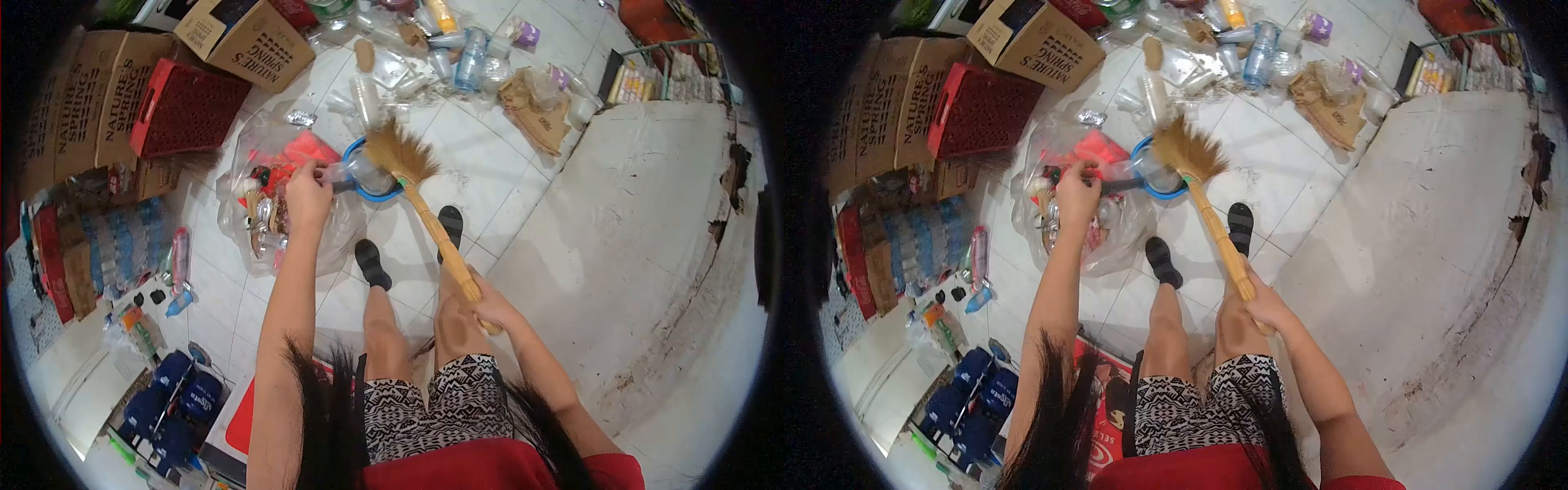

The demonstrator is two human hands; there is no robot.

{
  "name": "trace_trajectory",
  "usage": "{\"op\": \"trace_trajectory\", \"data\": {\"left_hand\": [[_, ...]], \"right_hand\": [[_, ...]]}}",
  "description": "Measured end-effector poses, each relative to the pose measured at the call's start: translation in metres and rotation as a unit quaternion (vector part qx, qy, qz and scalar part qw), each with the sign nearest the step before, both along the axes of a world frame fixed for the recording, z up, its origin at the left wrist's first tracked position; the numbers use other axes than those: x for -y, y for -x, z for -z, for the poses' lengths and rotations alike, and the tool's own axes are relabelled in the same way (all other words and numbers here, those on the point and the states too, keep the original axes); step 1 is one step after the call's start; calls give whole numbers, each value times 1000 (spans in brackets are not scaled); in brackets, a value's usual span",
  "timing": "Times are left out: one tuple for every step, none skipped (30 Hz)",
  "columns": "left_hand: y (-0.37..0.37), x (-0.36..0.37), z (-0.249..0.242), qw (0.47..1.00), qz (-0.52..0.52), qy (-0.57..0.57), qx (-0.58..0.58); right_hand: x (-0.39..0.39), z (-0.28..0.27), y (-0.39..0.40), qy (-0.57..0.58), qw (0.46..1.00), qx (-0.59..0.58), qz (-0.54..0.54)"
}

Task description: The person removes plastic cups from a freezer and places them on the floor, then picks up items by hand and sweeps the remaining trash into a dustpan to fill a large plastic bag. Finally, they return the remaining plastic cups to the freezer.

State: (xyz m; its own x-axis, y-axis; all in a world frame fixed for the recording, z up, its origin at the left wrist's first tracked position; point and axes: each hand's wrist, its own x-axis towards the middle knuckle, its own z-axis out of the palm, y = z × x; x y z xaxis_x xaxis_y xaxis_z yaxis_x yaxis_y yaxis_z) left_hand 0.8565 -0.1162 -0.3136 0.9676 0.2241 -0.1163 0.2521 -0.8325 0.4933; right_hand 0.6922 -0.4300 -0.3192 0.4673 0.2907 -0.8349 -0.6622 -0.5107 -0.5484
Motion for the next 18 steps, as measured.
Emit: {"op": "trace_trajectory", "data": {"left_hand": [[0, -1, -1, 1000, 6, 5, 2], [0, 0, -2, 1000, 2, 0, -5], [0, 0, -3, 1000, -1, -4, -13], [0, -1, -4, 1000, -2, 20, -16], [1, -1, -4, 1000, 2, 26, -13], [3, -2, -4, 999, -1, 24, -21], [4, -3, -2, 999, -5, 22, -30], [5, -6, 1, 999, -10, 15, -29], [6, -6, 5, 999, -12, 13, -30], [6, -6, 3, 998, -13, 44, -36], [6, -8, 1, 996, -15, 72, -41], [7, -11, -2, 997, -20, 65, -41], [4, -8, -14, 967, -111, 175, -149], [3, -8, -21, 905, -199, 280, -251], [6, -13, -16, 906, -203, 275, -252], [9, -14, -17, 860, -195, 317, -349], [13, -14, -18, 802, -186, 358, -442], [21, -9, -19, 787, -215, 347, -463]], "right_hand": [[11, -25, 0, 19, 1000, -2, 2], [26, -47, -1, 40, 999, -3, 4], [37, -76, -6, 66, 996, -54, 40], [47, -96, -9, 91, 987, -105, 76], [63, -101, -4, 95, 987, -102, 81], [80, -106, 1, 121, 985, -64, 108], [85, -110, -1, 133, 983, -46, 120], [89, -115, -3, 145, 980, -28, 133], [89, -118, -10, 149, 963, -29, 224], [88, -119, -16, 150, 938, -29, 312], [90, -116, -17, 144, 940, -31, 307], [95, -111, -17, 125, 931, -53, 339], [100, -105, -17, 106, 920, -76, 371], [103, -99, -16, 101, 921, -80, 367], [107, -93, -14, 130, 929, -62, 341], [111, -88, -12, 159, 935, -45, 315], [115, -85, -13, 158, 935, -49, 313], [119, -81, -16, 211, 951, -20, 223]]}}
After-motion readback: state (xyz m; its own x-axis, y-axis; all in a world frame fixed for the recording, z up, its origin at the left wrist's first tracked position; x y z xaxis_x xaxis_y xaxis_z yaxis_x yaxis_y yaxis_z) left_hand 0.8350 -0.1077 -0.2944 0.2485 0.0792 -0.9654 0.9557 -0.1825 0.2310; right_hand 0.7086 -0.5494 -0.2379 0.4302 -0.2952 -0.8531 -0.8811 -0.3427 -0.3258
